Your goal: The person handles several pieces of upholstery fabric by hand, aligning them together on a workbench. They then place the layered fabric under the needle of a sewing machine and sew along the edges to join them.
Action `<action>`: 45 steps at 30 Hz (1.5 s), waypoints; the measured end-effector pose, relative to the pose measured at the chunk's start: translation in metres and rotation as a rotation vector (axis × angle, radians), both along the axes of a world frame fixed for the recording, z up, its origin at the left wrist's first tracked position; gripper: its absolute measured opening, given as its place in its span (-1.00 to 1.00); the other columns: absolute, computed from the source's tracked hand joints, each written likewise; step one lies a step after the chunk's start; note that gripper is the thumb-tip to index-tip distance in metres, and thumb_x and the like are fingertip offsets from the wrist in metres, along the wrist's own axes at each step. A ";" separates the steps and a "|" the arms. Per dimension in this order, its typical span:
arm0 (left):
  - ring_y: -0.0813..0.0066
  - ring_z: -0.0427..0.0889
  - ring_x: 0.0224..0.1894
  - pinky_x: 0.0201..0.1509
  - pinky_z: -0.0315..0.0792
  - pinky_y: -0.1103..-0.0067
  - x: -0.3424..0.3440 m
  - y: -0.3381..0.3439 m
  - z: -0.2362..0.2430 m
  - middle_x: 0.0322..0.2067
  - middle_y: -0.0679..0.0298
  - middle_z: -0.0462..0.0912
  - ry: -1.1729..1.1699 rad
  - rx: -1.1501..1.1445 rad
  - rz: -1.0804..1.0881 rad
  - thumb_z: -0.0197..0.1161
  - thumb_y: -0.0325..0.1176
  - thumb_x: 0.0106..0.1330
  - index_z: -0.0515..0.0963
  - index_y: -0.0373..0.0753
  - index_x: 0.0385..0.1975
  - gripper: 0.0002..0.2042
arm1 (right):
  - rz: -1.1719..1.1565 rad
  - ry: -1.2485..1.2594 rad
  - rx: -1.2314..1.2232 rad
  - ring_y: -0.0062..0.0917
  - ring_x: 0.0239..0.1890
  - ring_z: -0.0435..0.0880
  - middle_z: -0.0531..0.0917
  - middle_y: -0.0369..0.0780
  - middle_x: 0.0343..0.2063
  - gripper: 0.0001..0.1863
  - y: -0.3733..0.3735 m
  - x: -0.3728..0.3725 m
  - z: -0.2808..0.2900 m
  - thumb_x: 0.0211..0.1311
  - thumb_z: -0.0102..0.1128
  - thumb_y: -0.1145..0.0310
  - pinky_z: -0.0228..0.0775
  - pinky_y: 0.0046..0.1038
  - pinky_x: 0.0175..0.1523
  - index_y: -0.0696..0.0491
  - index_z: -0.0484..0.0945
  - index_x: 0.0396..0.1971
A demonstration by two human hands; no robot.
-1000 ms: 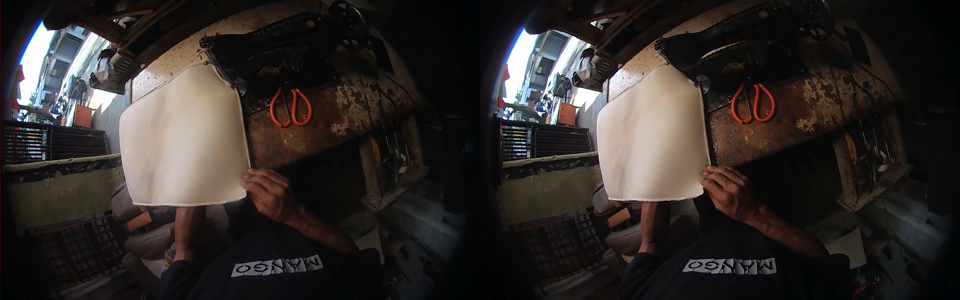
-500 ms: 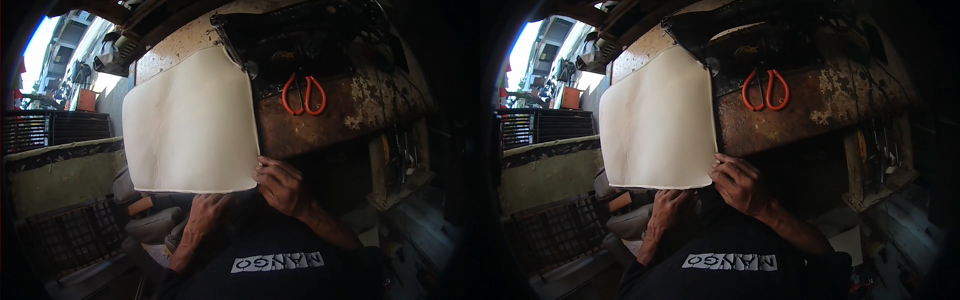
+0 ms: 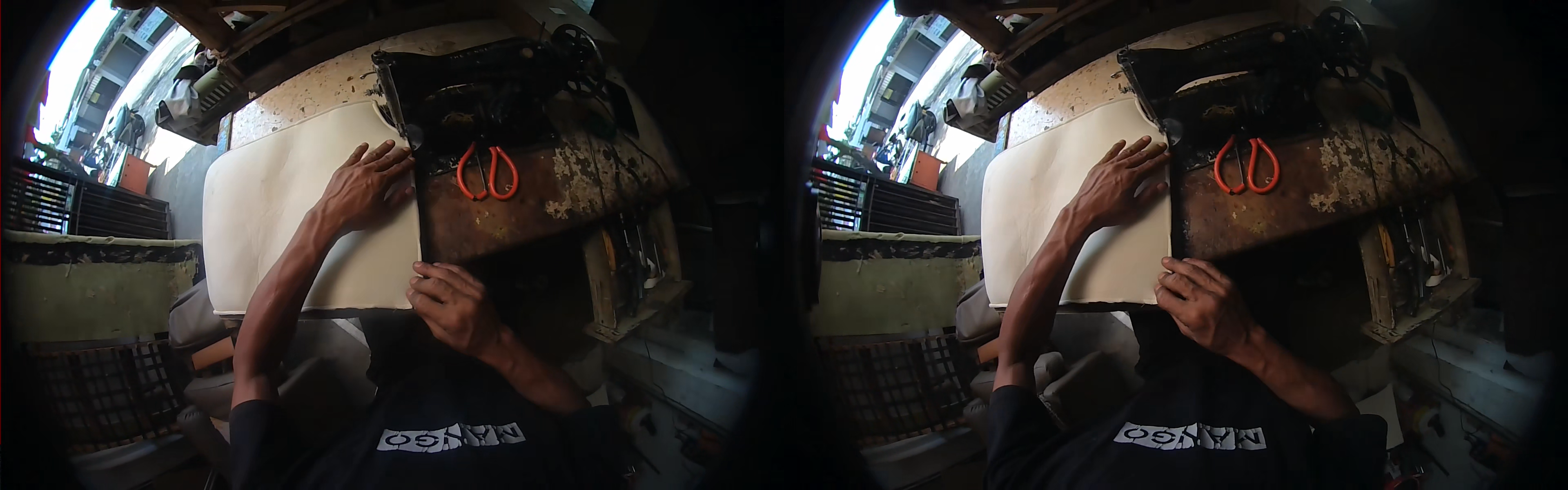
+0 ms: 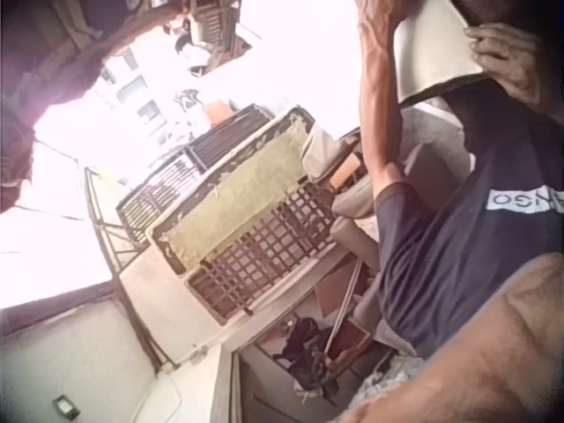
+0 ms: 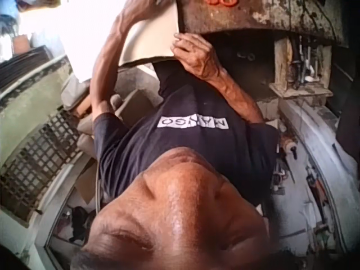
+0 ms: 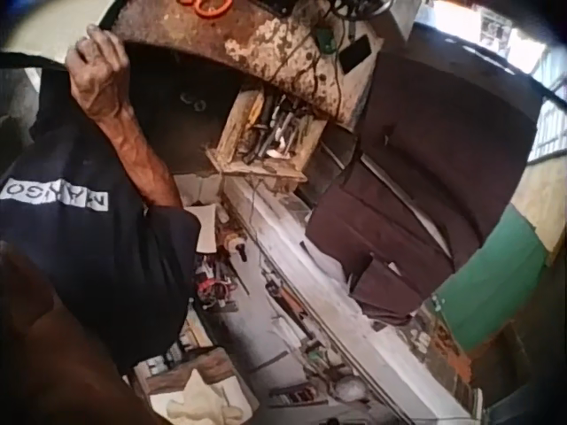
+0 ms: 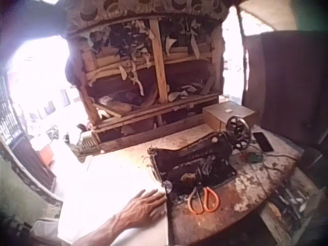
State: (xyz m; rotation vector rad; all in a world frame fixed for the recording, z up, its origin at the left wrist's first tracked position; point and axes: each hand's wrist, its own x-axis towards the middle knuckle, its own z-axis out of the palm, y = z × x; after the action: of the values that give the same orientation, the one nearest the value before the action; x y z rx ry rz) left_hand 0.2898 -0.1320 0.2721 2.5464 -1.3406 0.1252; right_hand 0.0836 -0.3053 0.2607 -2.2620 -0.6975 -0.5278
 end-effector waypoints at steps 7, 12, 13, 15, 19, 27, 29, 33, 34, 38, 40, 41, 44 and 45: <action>0.19 0.15 0.55 0.63 -0.16 0.11 0.007 0.003 -0.024 0.43 0.21 0.34 0.140 0.096 0.047 0.08 -0.14 0.46 0.32 -0.09 0.42 -0.46 | -0.066 0.103 0.055 -0.31 0.18 0.64 0.69 -0.19 -0.15 -0.81 0.013 -0.013 -0.020 0.06 0.32 0.56 0.51 -0.25 0.26 0.13 0.65 -0.27; 0.18 0.13 0.55 0.63 -0.19 0.08 0.006 0.003 -0.025 0.43 0.21 0.34 0.134 0.074 0.056 0.09 -0.19 0.41 0.35 -0.09 0.40 -0.46 | -0.045 0.157 0.041 -0.32 0.22 0.59 0.67 -0.20 -0.10 -0.80 0.011 -0.014 -0.031 0.09 0.33 0.55 0.49 -0.25 0.28 0.13 0.67 -0.24; 0.18 0.13 0.55 0.63 -0.19 0.08 0.005 0.002 -0.027 0.43 0.21 0.34 0.142 0.074 0.060 0.09 -0.19 0.41 0.35 -0.09 0.40 -0.46 | -0.041 0.165 0.040 -0.32 0.22 0.59 0.67 -0.20 -0.10 -0.80 0.011 -0.017 -0.033 0.09 0.33 0.55 0.49 -0.25 0.28 0.13 0.67 -0.24; 0.18 0.15 0.54 0.62 -0.17 0.07 0.003 -0.001 -0.029 0.42 0.21 0.35 0.139 0.053 0.084 0.09 -0.20 0.39 0.37 -0.09 0.38 -0.47 | -0.120 0.258 0.116 -0.25 0.17 0.57 0.59 -0.14 -0.03 -0.73 0.013 -0.025 -0.035 0.06 0.37 0.60 0.47 -0.23 0.30 0.11 0.68 -0.18; 0.28 0.19 0.53 0.60 -0.12 0.02 -0.005 -0.006 -0.032 0.40 0.26 0.38 0.099 0.027 0.171 0.10 -0.14 0.40 0.41 -0.08 0.34 -0.49 | -0.267 0.509 0.490 -0.35 -0.02 0.64 0.49 -0.05 0.00 -0.68 0.016 -0.040 -0.033 0.10 0.41 0.68 0.63 -0.38 0.00 0.13 0.66 -0.11; 0.17 0.19 0.52 0.60 -0.13 0.01 -0.015 -0.025 -0.037 0.40 0.18 0.37 0.089 -0.011 0.237 0.11 -0.23 0.38 0.38 -0.09 0.36 -0.48 | -0.259 0.572 0.557 -0.40 -0.38 0.71 0.62 -0.17 -0.33 -0.75 -0.032 -0.036 -0.025 0.16 0.39 0.63 0.56 -0.42 -0.31 0.10 0.65 -0.16; 0.16 0.18 0.52 0.60 -0.13 0.00 -0.014 -0.028 -0.037 0.41 0.18 0.36 0.108 0.000 0.221 0.11 -0.21 0.38 0.37 -0.09 0.37 -0.47 | -0.196 0.648 0.433 -0.34 -0.38 0.72 0.63 -0.17 -0.32 -0.77 -0.046 -0.030 -0.021 0.12 0.40 0.63 0.57 -0.40 -0.24 0.11 0.64 -0.21; 0.20 0.22 0.50 0.57 -0.06 -0.04 -0.017 -0.006 -0.041 0.40 0.25 0.37 0.061 0.015 0.255 0.10 -0.14 0.40 0.41 -0.10 0.35 -0.49 | 0.210 0.779 -0.014 -0.30 -0.37 0.73 0.68 -0.15 -0.44 -0.69 -0.083 0.037 0.021 0.22 0.35 0.46 0.55 -0.41 -0.22 0.09 0.67 -0.02; 0.15 0.19 0.52 0.58 -0.09 -0.03 -0.018 -0.003 -0.042 0.41 0.21 0.36 0.092 0.028 0.260 0.09 -0.17 0.40 0.39 -0.10 0.37 -0.48 | 0.163 0.829 0.079 -0.38 -0.41 0.72 0.68 -0.18 -0.48 -0.68 -0.085 0.063 0.029 0.27 0.32 0.40 0.54 -0.44 -0.25 0.09 0.67 0.01; 0.09 0.16 0.53 0.59 -0.13 -0.02 -0.014 -0.021 -0.035 0.42 0.18 0.33 0.107 0.030 0.203 0.08 -0.20 0.41 0.36 -0.09 0.39 -0.47 | -0.155 0.897 0.826 -0.73 -0.65 0.53 0.61 -0.32 -0.56 -0.73 -0.096 0.220 -0.002 0.46 0.17 0.26 0.34 -0.65 -0.53 0.13 0.66 -0.06; 0.09 0.16 0.53 0.59 -0.13 -0.02 -0.012 -0.030 -0.035 0.42 0.17 0.34 0.112 0.018 0.180 0.07 -0.20 0.41 0.36 -0.10 0.39 -0.47 | -0.169 0.423 0.372 -0.48 -0.45 0.61 0.66 -0.28 -0.49 -0.75 -0.105 0.287 -0.041 0.42 0.19 0.20 0.45 -0.40 -0.33 0.07 0.67 -0.18; 0.09 0.16 0.53 0.59 -0.13 -0.02 -0.011 -0.031 -0.035 0.42 0.17 0.34 0.128 0.013 0.180 0.07 -0.21 0.41 0.37 -0.10 0.38 -0.48 | -0.156 0.169 0.006 -0.35 -0.35 0.69 0.72 -0.23 -0.43 -0.71 -0.104 0.308 -0.053 0.41 0.19 0.16 0.53 -0.30 -0.23 0.08 0.69 -0.14; 0.09 0.17 0.53 0.59 -0.15 -0.02 -0.010 -0.036 -0.034 0.41 0.15 0.35 0.149 -0.001 0.163 0.08 -0.22 0.40 0.37 -0.11 0.38 -0.48 | -0.426 0.305 0.016 -0.11 -0.21 0.77 0.78 -0.08 -0.30 -0.66 -0.083 0.331 -0.057 0.35 0.21 0.16 0.58 -0.17 -0.07 0.06 0.69 -0.03; 0.09 0.17 0.53 0.59 -0.15 -0.02 -0.014 -0.033 -0.035 0.41 0.15 0.35 0.161 0.006 0.165 0.08 -0.22 0.40 0.37 -0.11 0.38 -0.48 | -0.489 0.420 0.055 -0.12 -0.21 0.78 0.78 -0.05 -0.28 -0.66 -0.074 0.324 -0.058 0.32 0.24 0.20 0.57 -0.21 -0.10 0.04 0.68 0.01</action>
State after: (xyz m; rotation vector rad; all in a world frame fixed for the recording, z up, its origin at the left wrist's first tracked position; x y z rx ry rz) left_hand 0.2759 -0.1650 0.2375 2.6064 -1.0741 -0.0519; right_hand 0.4075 -0.3798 0.2030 -2.3831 0.0834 -0.2696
